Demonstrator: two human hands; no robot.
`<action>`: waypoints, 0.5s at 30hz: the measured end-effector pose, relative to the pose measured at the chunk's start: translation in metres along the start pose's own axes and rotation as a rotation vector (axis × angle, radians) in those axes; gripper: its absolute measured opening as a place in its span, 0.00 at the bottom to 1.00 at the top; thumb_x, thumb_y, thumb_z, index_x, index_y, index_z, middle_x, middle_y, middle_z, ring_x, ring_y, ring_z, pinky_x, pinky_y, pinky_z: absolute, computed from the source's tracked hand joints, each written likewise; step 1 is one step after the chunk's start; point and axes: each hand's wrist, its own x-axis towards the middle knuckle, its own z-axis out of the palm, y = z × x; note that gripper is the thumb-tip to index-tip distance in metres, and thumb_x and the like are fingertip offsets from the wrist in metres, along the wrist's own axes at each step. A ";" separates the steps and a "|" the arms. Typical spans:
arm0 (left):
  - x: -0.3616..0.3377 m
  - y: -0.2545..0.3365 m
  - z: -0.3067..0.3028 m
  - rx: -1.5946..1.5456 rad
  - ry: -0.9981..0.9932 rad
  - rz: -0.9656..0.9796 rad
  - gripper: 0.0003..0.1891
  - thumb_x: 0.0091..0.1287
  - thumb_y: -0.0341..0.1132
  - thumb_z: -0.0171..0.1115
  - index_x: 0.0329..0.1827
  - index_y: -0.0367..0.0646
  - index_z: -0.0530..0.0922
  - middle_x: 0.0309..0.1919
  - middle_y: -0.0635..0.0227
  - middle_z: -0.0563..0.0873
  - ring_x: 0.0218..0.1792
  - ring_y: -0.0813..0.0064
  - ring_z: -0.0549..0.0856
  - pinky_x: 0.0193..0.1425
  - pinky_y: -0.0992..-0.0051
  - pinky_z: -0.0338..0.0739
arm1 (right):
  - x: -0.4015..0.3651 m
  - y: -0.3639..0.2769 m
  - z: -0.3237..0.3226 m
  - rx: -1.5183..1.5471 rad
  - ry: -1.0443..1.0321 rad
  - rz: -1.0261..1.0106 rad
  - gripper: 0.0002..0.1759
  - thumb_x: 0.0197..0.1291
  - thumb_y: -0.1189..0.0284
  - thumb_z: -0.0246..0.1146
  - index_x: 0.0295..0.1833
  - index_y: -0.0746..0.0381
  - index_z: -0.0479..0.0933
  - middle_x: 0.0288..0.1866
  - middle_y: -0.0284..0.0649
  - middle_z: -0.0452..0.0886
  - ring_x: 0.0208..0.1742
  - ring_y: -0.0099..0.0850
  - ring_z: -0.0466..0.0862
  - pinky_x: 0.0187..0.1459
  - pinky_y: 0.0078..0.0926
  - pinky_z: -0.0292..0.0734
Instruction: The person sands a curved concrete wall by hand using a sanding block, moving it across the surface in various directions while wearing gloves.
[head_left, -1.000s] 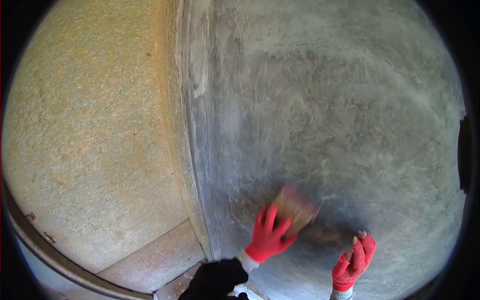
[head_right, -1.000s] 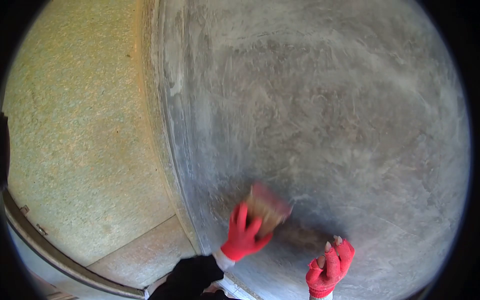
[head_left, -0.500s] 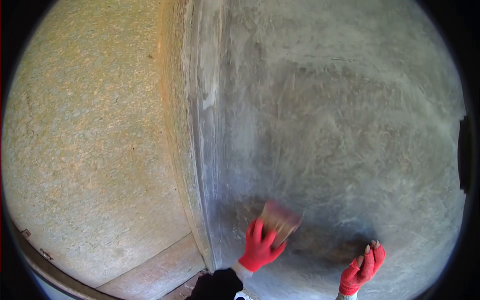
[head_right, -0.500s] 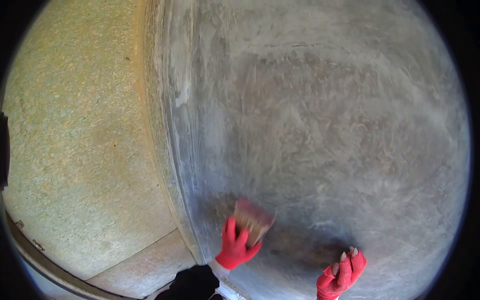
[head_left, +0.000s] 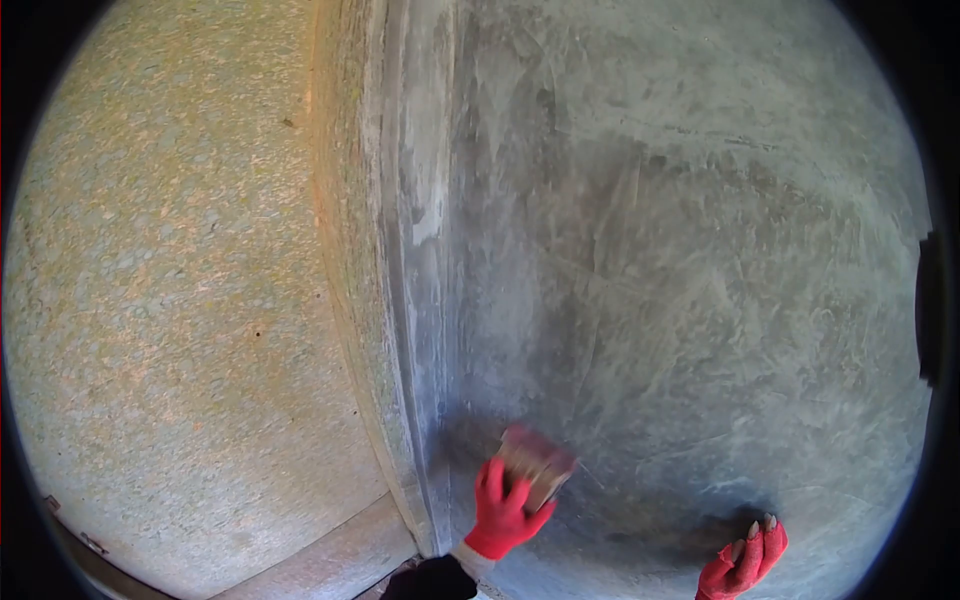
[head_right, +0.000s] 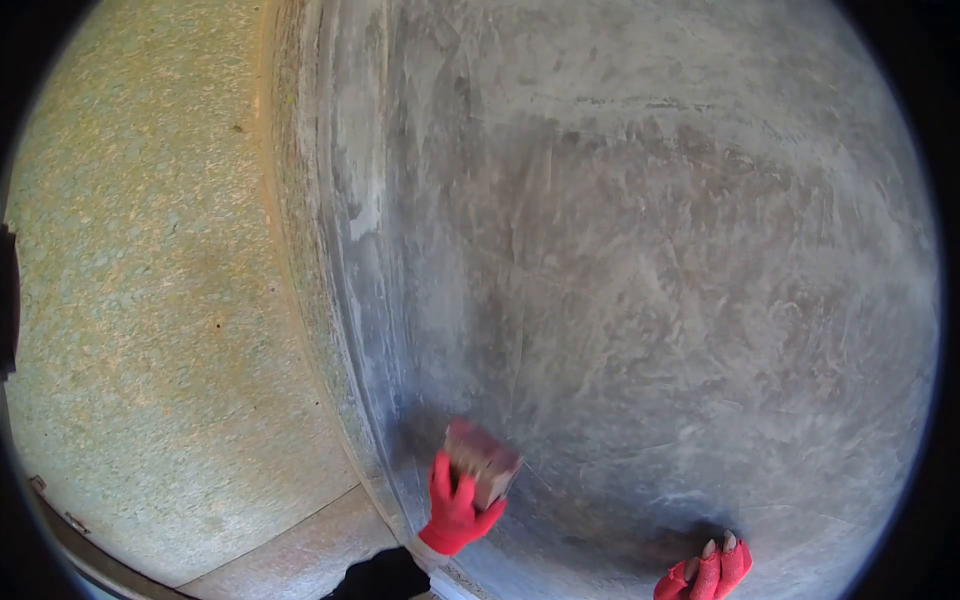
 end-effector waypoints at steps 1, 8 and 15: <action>-0.019 -0.006 0.005 -0.005 0.001 0.007 0.36 0.51 0.46 0.75 0.62 0.47 0.69 0.68 0.37 0.61 0.60 0.34 0.69 0.57 0.44 0.69 | 0.000 0.000 0.001 -0.003 -0.006 -0.012 0.15 0.67 0.68 0.60 0.53 0.67 0.78 0.51 0.53 0.80 0.48 0.48 0.80 0.49 0.44 0.77; 0.145 0.009 -0.038 0.027 0.095 -0.003 0.40 0.54 0.42 0.73 0.67 0.39 0.63 0.70 0.31 0.57 0.59 0.33 0.69 0.59 0.44 0.66 | -0.006 0.005 0.003 0.010 -0.022 -0.021 0.15 0.66 0.68 0.61 0.53 0.66 0.79 0.51 0.51 0.80 0.49 0.48 0.80 0.49 0.44 0.77; -0.003 -0.013 0.000 0.034 0.022 -0.077 0.42 0.55 0.41 0.72 0.70 0.38 0.59 0.70 0.27 0.54 0.65 0.28 0.64 0.64 0.40 0.63 | -0.007 0.011 0.000 0.136 -0.041 -0.046 0.16 0.64 0.67 0.62 0.52 0.64 0.80 0.53 0.49 0.79 0.51 0.46 0.80 0.50 0.45 0.77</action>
